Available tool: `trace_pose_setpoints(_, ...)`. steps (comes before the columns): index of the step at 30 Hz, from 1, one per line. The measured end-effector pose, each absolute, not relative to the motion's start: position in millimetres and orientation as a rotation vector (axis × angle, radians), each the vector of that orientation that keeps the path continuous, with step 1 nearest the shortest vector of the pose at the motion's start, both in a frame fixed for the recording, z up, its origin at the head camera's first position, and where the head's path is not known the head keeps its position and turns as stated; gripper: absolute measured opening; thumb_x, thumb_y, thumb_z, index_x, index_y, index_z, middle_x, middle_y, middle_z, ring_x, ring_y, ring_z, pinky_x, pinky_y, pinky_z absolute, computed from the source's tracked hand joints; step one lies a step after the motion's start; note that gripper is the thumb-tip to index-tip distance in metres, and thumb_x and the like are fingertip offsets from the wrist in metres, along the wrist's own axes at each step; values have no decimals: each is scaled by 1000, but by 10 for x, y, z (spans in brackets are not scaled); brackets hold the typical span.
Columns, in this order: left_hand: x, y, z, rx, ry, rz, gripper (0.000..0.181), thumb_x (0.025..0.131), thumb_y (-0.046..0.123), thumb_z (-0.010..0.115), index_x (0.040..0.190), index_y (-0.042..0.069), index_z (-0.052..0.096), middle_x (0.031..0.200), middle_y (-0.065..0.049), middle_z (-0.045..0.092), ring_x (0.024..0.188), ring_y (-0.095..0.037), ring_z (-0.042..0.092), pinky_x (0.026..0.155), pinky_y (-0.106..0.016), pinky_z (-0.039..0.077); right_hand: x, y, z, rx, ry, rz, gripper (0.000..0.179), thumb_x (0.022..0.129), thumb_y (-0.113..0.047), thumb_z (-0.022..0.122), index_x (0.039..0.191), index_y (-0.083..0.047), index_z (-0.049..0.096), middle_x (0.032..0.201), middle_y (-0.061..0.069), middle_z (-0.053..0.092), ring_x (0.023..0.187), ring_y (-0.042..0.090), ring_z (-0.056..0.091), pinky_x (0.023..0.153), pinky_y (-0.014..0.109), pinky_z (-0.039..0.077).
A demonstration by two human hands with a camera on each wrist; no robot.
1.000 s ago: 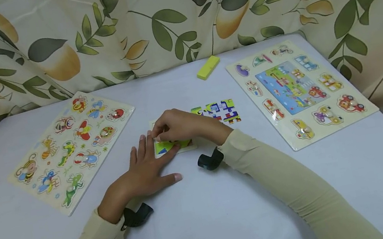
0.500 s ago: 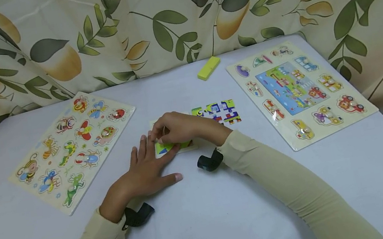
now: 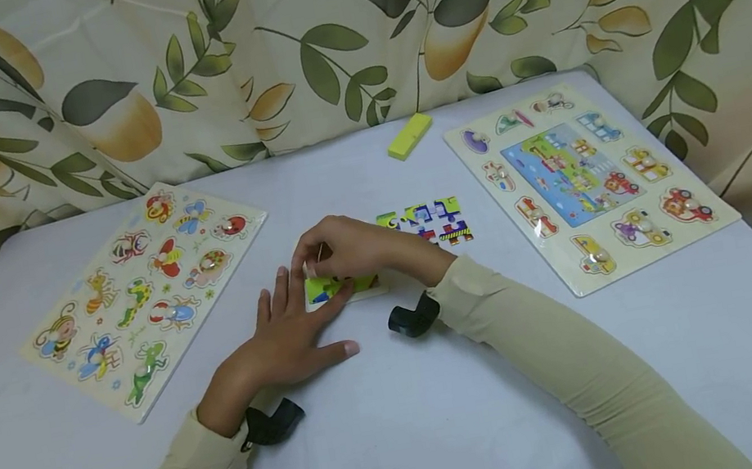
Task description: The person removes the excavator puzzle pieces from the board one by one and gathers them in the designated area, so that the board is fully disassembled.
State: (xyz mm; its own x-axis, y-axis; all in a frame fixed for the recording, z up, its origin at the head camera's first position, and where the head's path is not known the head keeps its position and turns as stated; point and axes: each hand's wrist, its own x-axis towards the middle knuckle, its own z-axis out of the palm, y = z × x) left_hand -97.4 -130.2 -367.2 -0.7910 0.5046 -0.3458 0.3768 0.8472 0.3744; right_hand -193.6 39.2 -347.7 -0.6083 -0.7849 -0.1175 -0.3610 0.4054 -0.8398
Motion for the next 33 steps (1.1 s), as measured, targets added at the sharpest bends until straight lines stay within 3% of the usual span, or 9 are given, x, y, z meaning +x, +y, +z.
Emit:
trace_pose_setpoints(8,-966,-1310,-3695,655,2581,414,76,91,59,58,155,31,26,154,-20,-28,138,-45,-26,104,-68,-9,-1925,365,-3530,-939,2139,-1141,20,91,5,61,109,-2,69,92,6,64,88,17,58,80,25,48)
trace_pose_setpoints(18,-952,-1308,-3670,663,2594,419,74,91,57,59,154,28,30,157,-20,-21,139,-45,-25,105,-68,-9,-1907,347,-3513,-964,2146,-1035,14,93,0,63,101,-6,73,92,0,68,85,15,58,80,23,48)
trace_pose_setpoints(33,-955,-1302,-3654,652,2596,407,75,91,58,58,154,32,28,156,-22,-23,140,-44,-24,105,-67,-8,-1943,421,-3473,-1012,2203,-1032,18,93,-1,63,107,-4,73,95,-1,69,86,14,57,80,24,46)
